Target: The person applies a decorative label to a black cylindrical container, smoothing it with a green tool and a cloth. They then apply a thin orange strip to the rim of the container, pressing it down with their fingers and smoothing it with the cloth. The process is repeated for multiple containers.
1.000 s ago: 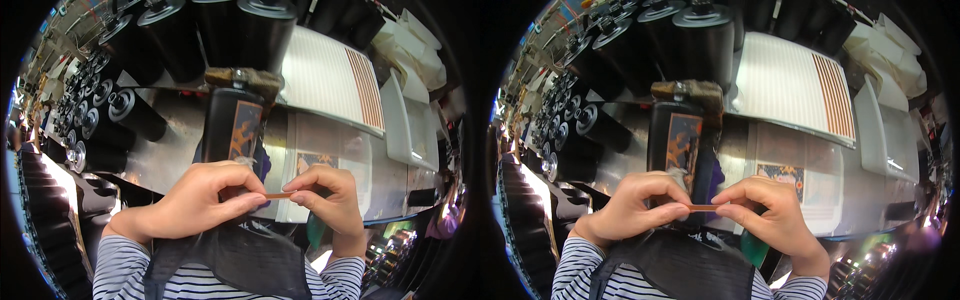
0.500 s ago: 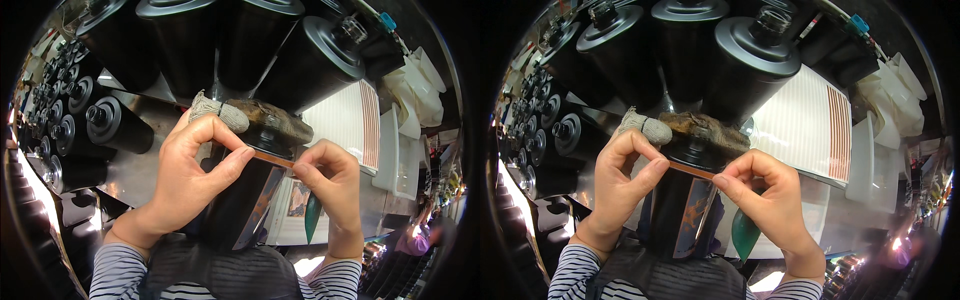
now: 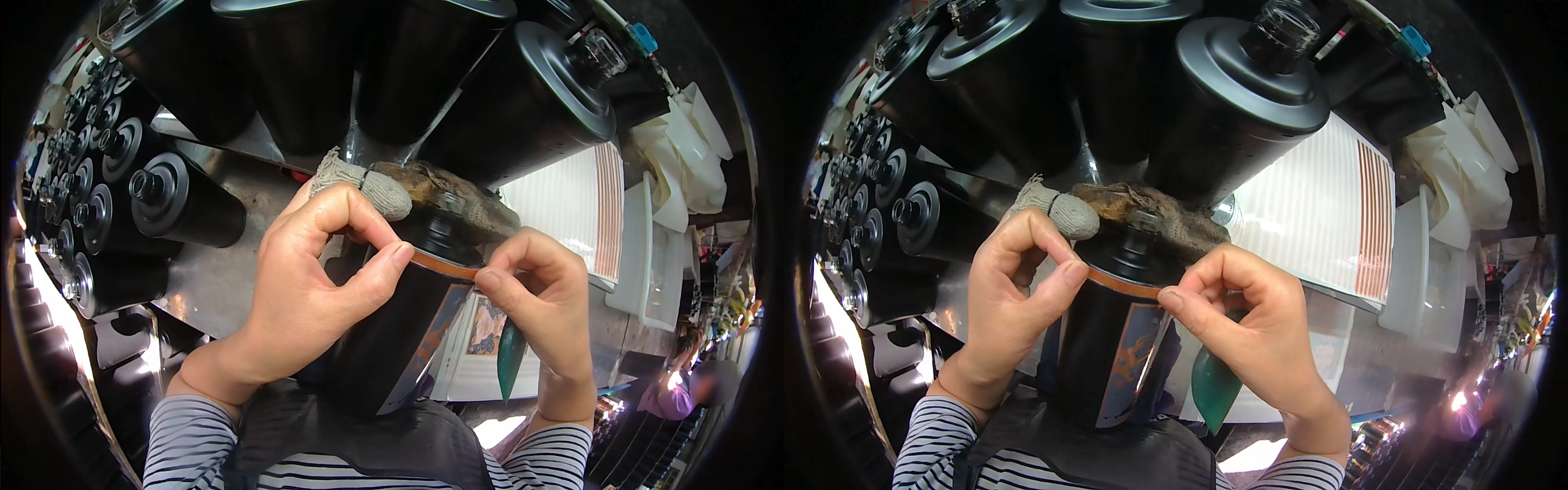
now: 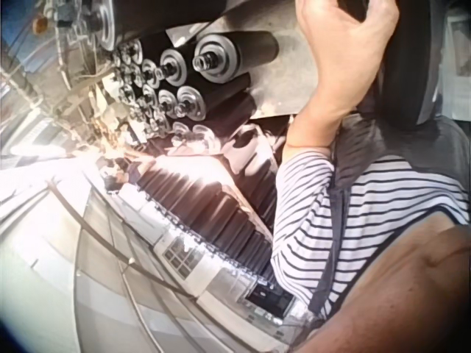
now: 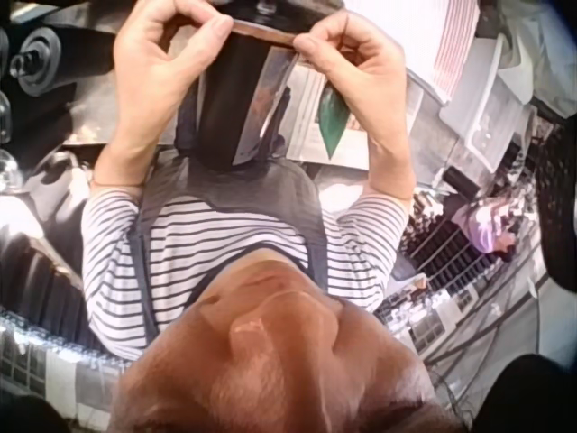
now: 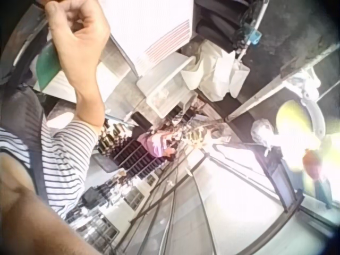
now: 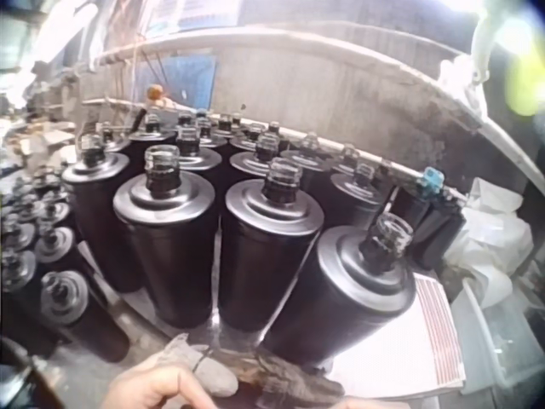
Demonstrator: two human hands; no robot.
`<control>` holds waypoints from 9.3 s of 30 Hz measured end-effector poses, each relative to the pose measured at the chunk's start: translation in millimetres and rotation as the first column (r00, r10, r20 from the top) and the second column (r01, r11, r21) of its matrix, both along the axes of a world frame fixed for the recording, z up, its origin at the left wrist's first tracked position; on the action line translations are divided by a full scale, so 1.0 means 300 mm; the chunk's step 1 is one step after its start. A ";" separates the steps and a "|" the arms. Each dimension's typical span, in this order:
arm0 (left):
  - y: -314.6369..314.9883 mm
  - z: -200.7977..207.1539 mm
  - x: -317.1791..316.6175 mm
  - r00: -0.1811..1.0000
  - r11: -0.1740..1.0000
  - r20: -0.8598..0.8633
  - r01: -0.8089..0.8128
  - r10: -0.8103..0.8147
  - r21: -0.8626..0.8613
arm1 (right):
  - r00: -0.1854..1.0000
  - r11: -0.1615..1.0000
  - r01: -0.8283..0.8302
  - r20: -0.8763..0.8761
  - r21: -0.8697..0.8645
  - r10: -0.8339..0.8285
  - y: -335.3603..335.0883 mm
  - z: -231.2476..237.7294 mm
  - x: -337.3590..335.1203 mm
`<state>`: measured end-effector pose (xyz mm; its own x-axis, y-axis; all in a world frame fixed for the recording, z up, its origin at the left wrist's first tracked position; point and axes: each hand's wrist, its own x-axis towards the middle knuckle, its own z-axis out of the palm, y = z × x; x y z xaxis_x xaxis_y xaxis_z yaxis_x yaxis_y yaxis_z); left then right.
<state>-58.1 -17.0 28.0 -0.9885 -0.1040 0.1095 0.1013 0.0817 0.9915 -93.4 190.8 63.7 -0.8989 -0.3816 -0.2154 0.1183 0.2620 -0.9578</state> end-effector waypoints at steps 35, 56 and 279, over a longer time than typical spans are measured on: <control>0.038 -0.020 -0.015 0.991 0.895 0.102 0.029 -0.082 0.444 | 0.999 0.996 0.001 -0.036 0.093 0.002 -0.011 0.008 -0.012; 0.093 -0.082 0.147 0.997 0.976 -0.066 -0.033 0.048 0.216 | 0.996 0.993 -0.003 -0.085 0.116 0.013 -0.016 -0.007 -0.009; 0.036 0.074 -0.039 0.961 0.946 0.109 0.269 -0.253 -0.179 | 0.582 0.944 0.157 -0.799 0.291 0.149 0.018 -0.183 0.175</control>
<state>-69.8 -6.2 50.0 -0.9847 0.1733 0.0181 0.0621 0.2518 0.9658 -40.9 196.3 8.6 -0.7554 -0.4307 0.4938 -0.6537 0.5477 -0.5223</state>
